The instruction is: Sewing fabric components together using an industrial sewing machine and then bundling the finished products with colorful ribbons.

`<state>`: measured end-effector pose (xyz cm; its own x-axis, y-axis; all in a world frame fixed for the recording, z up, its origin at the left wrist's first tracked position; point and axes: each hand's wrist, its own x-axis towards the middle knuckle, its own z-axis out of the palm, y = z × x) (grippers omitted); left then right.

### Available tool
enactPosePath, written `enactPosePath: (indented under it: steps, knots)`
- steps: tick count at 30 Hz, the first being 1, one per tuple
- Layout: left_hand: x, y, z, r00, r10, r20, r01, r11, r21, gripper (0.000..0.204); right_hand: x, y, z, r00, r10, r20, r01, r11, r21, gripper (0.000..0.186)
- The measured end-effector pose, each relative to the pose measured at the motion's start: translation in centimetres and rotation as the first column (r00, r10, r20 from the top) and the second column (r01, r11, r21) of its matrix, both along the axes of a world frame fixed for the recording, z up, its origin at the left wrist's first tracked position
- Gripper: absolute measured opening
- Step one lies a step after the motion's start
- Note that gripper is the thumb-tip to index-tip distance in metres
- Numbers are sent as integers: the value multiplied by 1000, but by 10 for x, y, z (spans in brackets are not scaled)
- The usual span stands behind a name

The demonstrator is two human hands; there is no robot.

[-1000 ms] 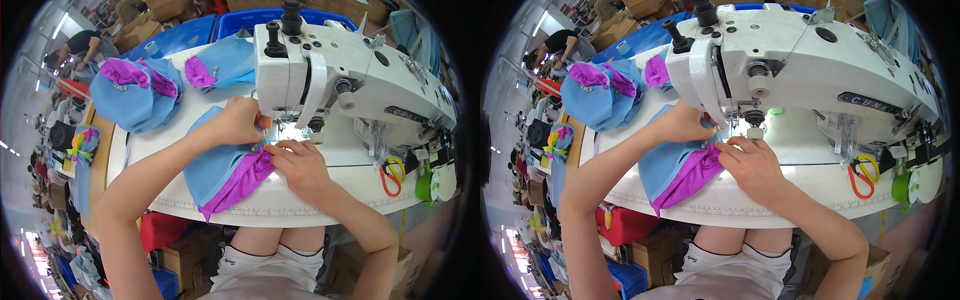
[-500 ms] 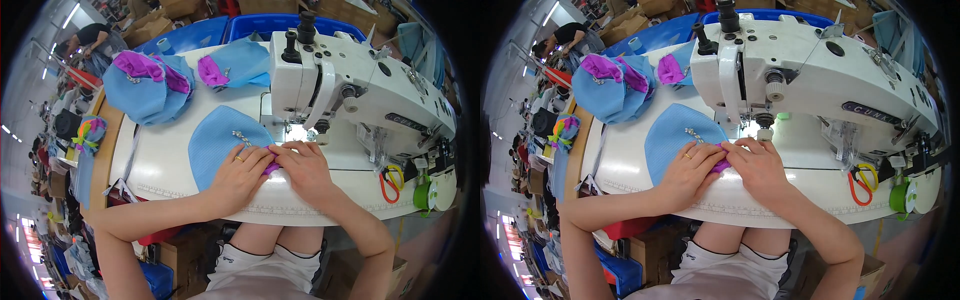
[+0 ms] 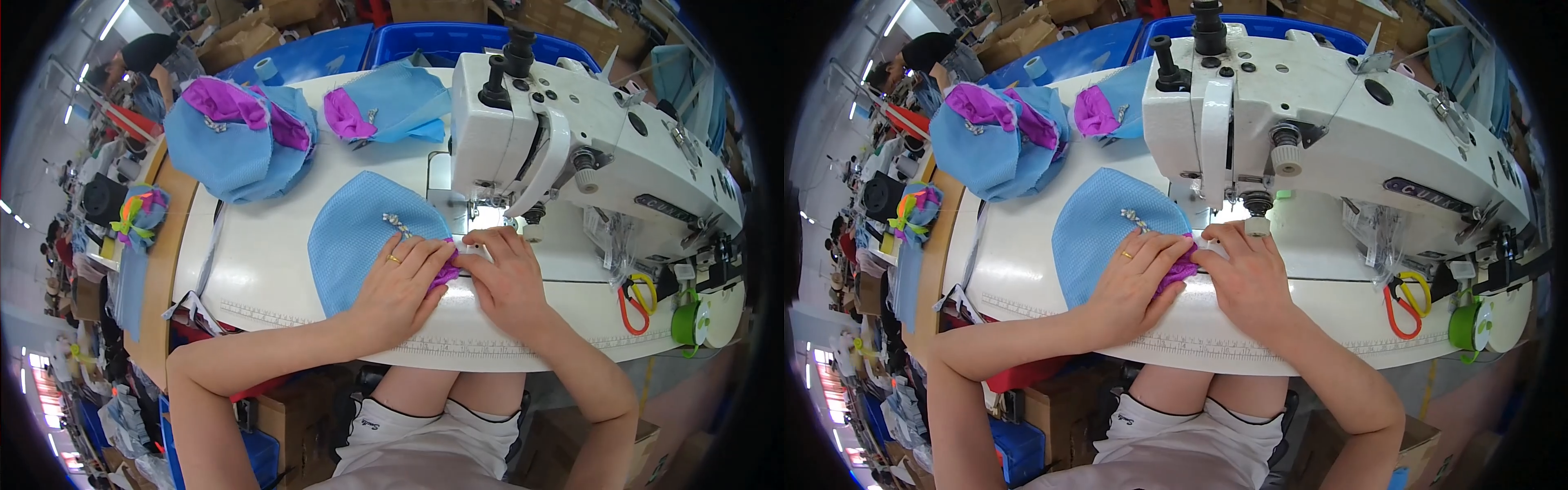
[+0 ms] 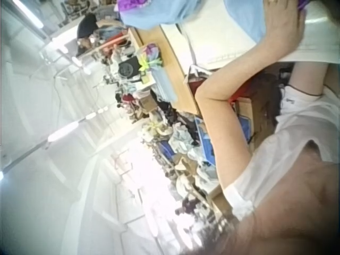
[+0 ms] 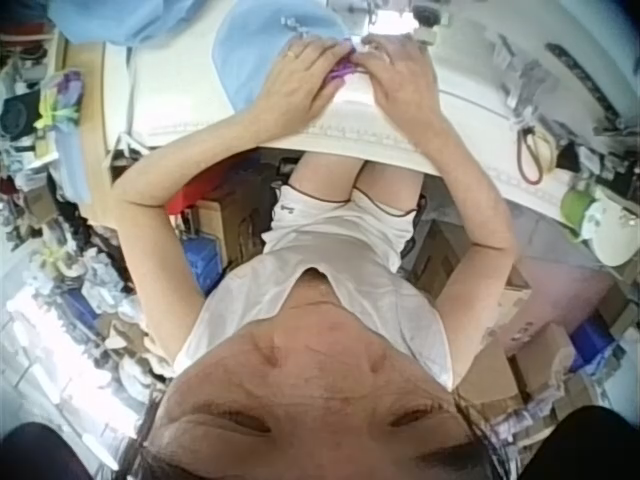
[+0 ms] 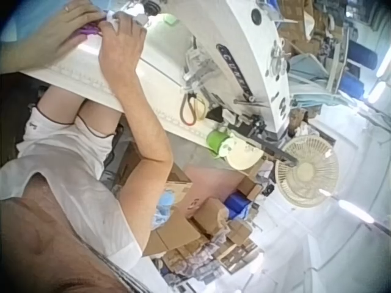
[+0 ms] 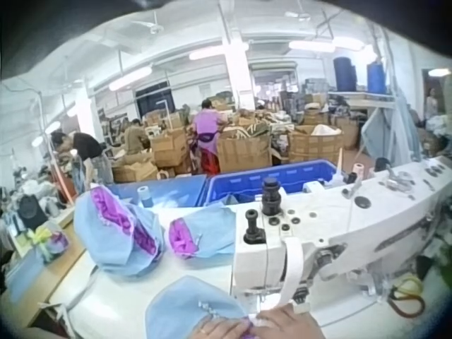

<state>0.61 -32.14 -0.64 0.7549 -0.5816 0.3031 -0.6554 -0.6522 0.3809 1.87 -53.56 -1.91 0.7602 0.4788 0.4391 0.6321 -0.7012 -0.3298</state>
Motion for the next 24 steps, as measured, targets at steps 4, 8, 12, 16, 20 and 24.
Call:
enactPosePath:
  steps: [4, 8, 12, 16, 20, 24]
  knots:
    - [2, 1, -2, 1000, -9, 4, 9, 1000, -6, 47, 0, -1, 0, 1000, 4, -24, -4, 1000, 15, 25]
    - [12, -4, -4, 999, -28, 42, 29, 999, -33, 45, -1, -4, -2, 999, -35, -25, 35, 999, 1, 25]
    - [38, -3, -13, 991, -117, 57, 120, 992, -46, 47, 0, -6, -2, 995, -81, -51, 83, 995, 46, 28]
    - [59, -6, -12, 976, -207, 70, 211, 976, -59, 44, 4, -13, -9, 989, -147, 26, 147, 989, -4, 34]
    - [68, -4, -10, 966, -252, 49, 255, 966, -48, 41, 5, -13, -8, 990, -137, 37, 136, 991, 8, 34]
    - [73, -2, -10, 963, -268, 36, 269, 962, -47, 39, 6, -13, -8, 991, -136, 20, 136, 991, 6, 35]
